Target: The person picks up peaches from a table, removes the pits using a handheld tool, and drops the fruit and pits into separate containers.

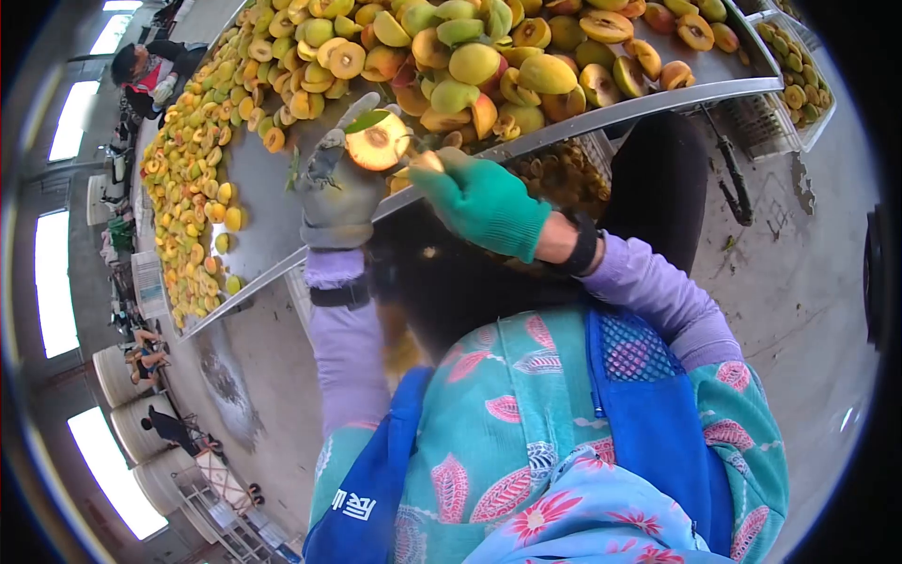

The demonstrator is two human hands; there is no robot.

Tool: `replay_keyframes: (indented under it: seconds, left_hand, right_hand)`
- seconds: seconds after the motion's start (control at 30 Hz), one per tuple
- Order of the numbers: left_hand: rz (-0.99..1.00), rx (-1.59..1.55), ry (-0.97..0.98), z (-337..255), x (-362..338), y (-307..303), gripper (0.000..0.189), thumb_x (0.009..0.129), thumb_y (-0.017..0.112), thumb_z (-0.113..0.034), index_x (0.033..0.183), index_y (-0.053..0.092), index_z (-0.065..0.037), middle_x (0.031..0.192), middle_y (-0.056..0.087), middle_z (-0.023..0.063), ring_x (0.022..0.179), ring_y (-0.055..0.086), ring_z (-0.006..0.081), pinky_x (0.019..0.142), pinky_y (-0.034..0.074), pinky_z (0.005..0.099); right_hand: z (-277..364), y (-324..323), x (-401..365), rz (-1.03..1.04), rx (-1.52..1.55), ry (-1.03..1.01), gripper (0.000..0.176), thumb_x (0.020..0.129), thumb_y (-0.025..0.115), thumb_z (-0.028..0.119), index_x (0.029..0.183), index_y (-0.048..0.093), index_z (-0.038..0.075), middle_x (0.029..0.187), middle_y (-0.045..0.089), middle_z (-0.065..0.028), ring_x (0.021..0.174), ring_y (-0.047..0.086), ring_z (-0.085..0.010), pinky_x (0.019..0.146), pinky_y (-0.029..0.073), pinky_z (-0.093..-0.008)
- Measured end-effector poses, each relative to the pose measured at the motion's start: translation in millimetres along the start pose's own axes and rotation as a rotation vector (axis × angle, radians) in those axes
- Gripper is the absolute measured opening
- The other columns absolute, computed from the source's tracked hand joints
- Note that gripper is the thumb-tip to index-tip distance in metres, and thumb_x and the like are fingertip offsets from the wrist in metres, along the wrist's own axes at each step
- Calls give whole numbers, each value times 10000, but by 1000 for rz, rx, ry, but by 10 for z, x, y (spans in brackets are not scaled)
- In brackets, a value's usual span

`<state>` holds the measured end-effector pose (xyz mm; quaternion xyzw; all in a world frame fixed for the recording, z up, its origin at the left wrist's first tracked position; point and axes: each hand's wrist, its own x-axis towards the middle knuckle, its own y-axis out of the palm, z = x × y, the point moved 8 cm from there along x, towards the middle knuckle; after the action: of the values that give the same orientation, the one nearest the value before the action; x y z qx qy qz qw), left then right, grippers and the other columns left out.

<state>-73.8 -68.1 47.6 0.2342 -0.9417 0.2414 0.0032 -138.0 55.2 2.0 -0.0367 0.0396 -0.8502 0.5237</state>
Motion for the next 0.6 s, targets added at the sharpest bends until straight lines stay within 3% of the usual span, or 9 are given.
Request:
replay_keyframes:
  seconds: [0.07, 0.13, 0.2, 0.23, 0.33, 0.4, 0.47, 0.53, 0.6]
  left_hand:
    - [-82, -1279, -194, 209, -52, 211, 609, 972, 440, -351, 1376, 373, 100, 1285, 521, 241, 1123, 567, 321, 949, 478, 404]
    - [-51, -1153, -141, 141, -58, 291, 545, 990, 454, -323, 1368, 394, 65, 1253, 543, 217, 1084, 589, 312, 978, 468, 398]
    - [-101, -841, -63, 100, -38, 287, 521, 992, 455, -308, 1346, 408, 71, 1222, 558, 216, 1044, 607, 319, 970, 476, 405]
    - [-94, -965, -154, 142, -42, 345, 474, 995, 452, -299, 1320, 444, 45, 1211, 565, 216, 1043, 606, 314, 958, 485, 408]
    - [-193, -1059, -135, 95, -44, 376, 432, 989, 471, -298, 1295, 490, 5, 1171, 593, 193, 1028, 613, 297, 945, 495, 418]
    - [-296, -766, -42, 129, -71, 325, 414, 975, 497, -295, 1279, 504, -14, 1178, 593, 180, 1051, 603, 312, 954, 487, 456]
    - [-344, -838, -68, 185, -125, 342, 399, 958, 526, -291, 1255, 518, -25, 1182, 593, 168, 1073, 594, 322, 963, 479, 482]
    - [-311, -1278, -210, 228, -124, 490, 385, 938, 560, -284, 1224, 532, -28, 1183, 594, 156, 1092, 585, 328, 973, 471, 495]
    - [-341, -1251, -223, 221, -110, 531, 345, 931, 573, -273, 1178, 549, -33, 1177, 597, 153, 1073, 591, 309, 958, 482, 472]
  right_hand:
    - [-21, 61, 58, 1, -257, -151, 471, 976, 465, 449, 984, 576, -9, 855, 625, -287, 808, 618, -457, 695, 482, -498]
    - [-43, 42, 52, 9, -328, -143, 487, 979, 449, 454, 992, 575, -16, 842, 627, -284, 810, 620, -454, 700, 484, -504]
    - [-21, -41, 30, -47, -222, -43, 428, 965, 495, 428, 945, 586, 11, 730, 632, -165, 658, 620, -309, 621, 488, -404]
    - [-24, -76, 12, -76, -166, 4, 400, 959, 517, 415, 921, 592, 24, 675, 635, -106, 581, 620, -236, 581, 490, -355]
    - [-70, -81, -21, -67, -114, 107, 426, 960, 512, 425, 909, 593, 10, 649, 624, -75, 580, 611, -193, 571, 482, -326]
    - [-46, -46, -30, -57, -60, 48, 436, 961, 503, 437, 906, 593, 14, 641, 613, -58, 570, 597, -162, 554, 472, -308]
    - [-87, 0, -23, -47, 2, 53, 446, 962, 496, 448, 903, 595, 17, 636, 605, -46, 560, 585, -139, 534, 462, -292]
    - [-187, 28, 6, -57, 75, 124, 455, 961, 490, 458, 902, 596, 19, 634, 600, -38, 548, 573, -124, 512, 451, -279]
    - [-235, 34, 9, -71, 64, 112, 461, 962, 487, 466, 902, 598, 22, 630, 593, -32, 538, 561, -115, 495, 443, -272]
